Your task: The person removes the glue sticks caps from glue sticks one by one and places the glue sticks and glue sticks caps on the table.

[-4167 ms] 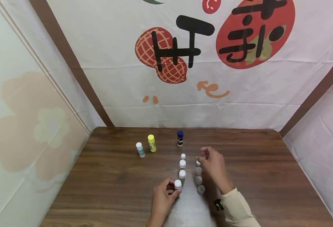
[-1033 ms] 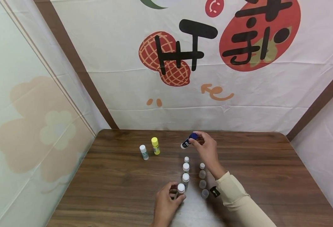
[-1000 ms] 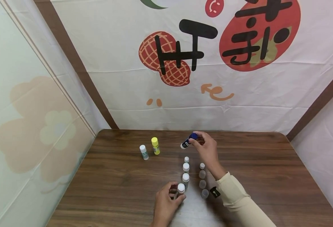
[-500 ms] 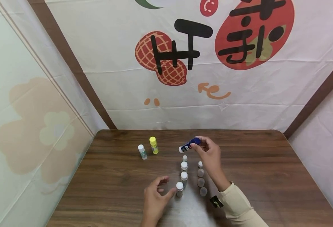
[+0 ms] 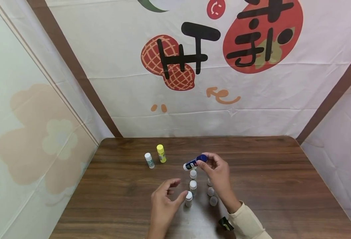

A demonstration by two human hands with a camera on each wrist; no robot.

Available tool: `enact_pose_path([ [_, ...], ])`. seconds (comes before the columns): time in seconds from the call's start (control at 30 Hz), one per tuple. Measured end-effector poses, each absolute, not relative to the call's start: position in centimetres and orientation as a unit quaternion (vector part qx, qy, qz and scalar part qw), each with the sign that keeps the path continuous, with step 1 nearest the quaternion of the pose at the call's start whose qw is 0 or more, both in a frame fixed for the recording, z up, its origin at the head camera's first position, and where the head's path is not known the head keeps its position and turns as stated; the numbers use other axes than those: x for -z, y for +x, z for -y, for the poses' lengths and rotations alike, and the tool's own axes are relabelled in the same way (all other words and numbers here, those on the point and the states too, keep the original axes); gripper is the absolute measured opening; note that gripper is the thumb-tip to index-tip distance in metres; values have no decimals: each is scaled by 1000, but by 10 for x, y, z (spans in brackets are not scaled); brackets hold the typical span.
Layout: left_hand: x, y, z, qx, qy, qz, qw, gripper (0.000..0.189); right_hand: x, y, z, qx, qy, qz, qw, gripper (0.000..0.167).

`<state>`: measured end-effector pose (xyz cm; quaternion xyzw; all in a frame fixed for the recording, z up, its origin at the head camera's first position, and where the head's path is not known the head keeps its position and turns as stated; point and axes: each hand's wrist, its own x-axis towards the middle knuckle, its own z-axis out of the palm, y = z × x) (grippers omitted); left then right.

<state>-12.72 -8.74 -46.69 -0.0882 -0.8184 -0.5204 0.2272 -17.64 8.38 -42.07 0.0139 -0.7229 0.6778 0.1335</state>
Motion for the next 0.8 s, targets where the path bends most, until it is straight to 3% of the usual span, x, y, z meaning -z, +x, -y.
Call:
enact_pose_path([
  [0.37, 453, -144, 76, 437, -161, 823, 325, 52, 453, -175, -81, -717, 11, 687, 117, 27],
  [0.8, 457, -159, 60, 408, -186, 839, 309, 55, 458, -164, -80, -749, 37, 651, 120, 26],
])
